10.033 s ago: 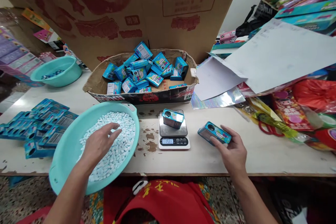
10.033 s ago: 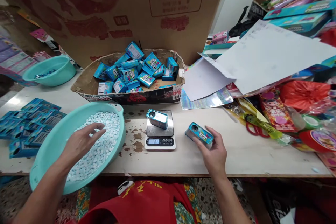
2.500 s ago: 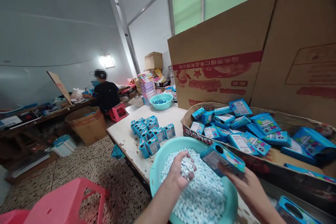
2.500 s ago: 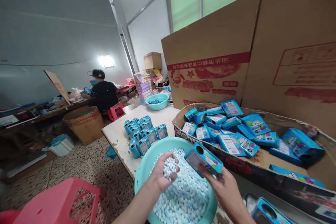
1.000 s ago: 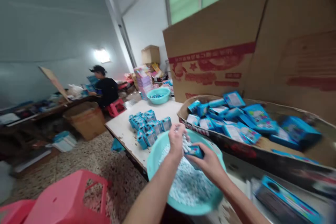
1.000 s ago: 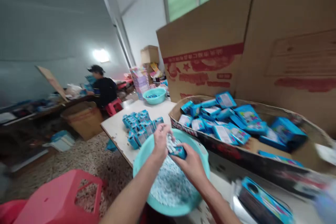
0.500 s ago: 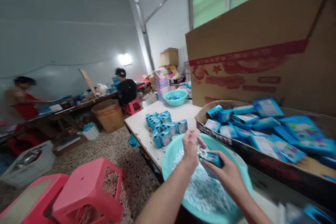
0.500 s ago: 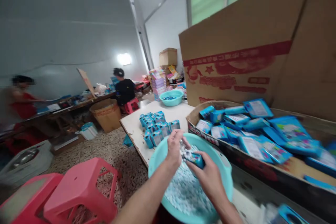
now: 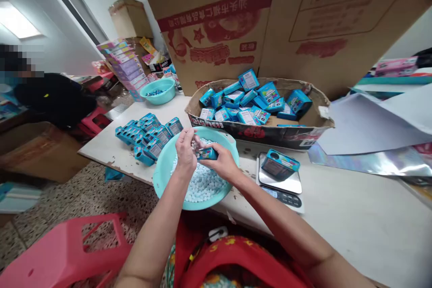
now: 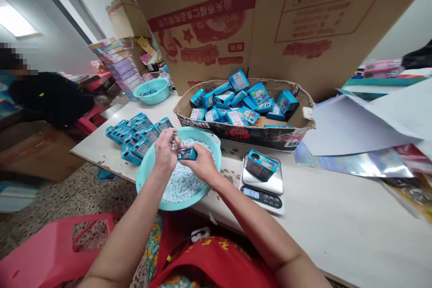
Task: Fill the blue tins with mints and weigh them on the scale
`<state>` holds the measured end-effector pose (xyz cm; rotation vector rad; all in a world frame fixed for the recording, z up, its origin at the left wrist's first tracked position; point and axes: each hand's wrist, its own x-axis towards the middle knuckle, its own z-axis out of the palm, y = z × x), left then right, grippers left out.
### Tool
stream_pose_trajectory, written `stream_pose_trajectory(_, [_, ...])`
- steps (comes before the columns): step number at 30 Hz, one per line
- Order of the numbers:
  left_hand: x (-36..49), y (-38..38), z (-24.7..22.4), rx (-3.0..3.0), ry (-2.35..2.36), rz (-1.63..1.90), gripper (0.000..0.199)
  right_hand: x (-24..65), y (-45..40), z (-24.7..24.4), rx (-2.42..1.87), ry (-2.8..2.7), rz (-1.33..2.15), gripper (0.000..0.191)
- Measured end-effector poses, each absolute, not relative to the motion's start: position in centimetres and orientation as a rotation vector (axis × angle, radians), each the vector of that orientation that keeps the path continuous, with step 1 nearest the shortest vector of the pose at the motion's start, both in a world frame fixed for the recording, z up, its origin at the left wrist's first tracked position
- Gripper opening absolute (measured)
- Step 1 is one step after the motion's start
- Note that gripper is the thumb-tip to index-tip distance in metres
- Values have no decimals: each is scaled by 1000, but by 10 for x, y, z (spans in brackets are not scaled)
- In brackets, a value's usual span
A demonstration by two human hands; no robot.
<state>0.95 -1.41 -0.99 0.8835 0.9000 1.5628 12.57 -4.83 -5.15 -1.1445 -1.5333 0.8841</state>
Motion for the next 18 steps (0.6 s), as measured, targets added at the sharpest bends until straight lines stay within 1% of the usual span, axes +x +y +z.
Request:
stream_pose_trajectory(3, [15, -15, -9, 875, 895, 1604, 22, 127, -46, -50, -1137, -1514, 909, 32])
stream_pose_trajectory(7, [12, -16, -7, 966, 910, 1497, 22, 127, -39, -51, -1209, -1529, 827, 31])
stream_pose_trajectory(10, [-8, -9, -10, 1057, 1017, 1482, 25, 133, -39, -47, -1193, -1502, 891, 34])
stream_pose_trajectory(11, [-18, -5, -14, 1169, 1130, 1408, 27, 138, -41, -44, -1179, -1471, 914, 35])
stream_pose_trajectory(12, [-28, 0, -19, 1323, 1274, 1261, 29, 144, -43, -39, -1166, -1440, 930, 36])
stream_pose_trajectory(15, [-51, 13, -46, 1708, 1630, 657, 36, 161, -49, -26, -1135, -1380, 934, 40])
stream_pose_trajectory(16, [-52, 16, -57, 1760, 1687, 532, 40, 164, -49, -23, -1125, -1357, 914, 41])
stream_pose_trajectory(18, [-44, 18, -76, 1785, 1732, 440, 47, 166, -46, -23, -1117, -1325, 865, 43])
